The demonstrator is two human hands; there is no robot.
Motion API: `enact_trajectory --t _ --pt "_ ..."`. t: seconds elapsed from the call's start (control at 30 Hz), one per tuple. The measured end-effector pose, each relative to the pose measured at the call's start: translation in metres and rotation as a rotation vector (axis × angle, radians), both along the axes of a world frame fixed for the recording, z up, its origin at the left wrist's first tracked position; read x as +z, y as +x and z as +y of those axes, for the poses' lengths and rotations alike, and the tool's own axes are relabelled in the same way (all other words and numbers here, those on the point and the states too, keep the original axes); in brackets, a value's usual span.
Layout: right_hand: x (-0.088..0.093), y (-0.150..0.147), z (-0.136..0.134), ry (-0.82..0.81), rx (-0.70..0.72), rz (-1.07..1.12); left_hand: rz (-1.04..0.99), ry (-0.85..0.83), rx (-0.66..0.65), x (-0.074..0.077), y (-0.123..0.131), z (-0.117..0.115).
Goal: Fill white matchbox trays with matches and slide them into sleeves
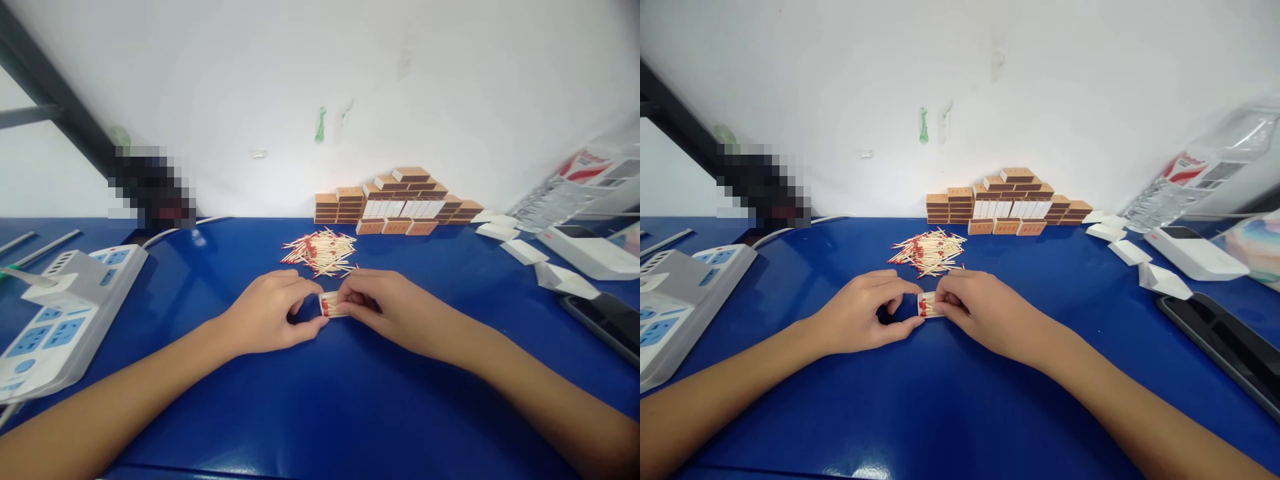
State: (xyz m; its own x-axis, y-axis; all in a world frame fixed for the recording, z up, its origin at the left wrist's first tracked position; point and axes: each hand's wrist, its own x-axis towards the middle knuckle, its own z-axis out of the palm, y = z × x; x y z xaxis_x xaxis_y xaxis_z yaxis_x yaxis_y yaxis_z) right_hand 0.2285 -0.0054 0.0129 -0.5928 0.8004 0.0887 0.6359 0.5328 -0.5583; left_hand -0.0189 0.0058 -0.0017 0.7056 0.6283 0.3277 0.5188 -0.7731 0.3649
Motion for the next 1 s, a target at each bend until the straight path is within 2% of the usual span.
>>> enact_trajectory --t 0.1,0.2,0.3,0.4,0.53,0.6,0.7,0.83,1.0 --pt "0.002 0.003 0.001 0.038 -0.006 0.002 -0.042 0.045 -0.002 0.001 -0.001 0.000" --pt "0.008 0.012 0.006 0.148 -0.122 -0.002 -0.103 0.110 0.033 0.001 -0.002 0.001" --pt "0.010 0.022 0.016 0.218 -0.231 -0.005 -0.077 0.055 0.036 0.001 -0.003 0.001" --pt "0.003 0.033 0.026 0.219 -0.228 -0.031 -0.056 -0.021 0.047 0.000 -0.001 -0.001" --pt "-0.013 0.041 0.037 0.230 -0.194 -0.066 -0.080 -0.034 0.031 0.001 0.001 -0.003" --pt "-0.018 0.039 0.039 0.223 -0.301 -0.076 -0.069 -0.020 0.016 0.002 0.001 -0.003" --pt "-0.019 0.030 0.037 0.185 -0.473 -0.089 -0.101 0.030 0.109 0.003 -0.001 -0.002" --pt "-0.017 0.023 0.033 0.074 -0.466 -0.149 -0.058 0.009 0.068 0.002 -0.002 -0.001" --pt "-0.014 0.037 0.033 -0.003 -0.435 -0.183 -0.065 0.004 0.102 0.003 -0.003 0.000"
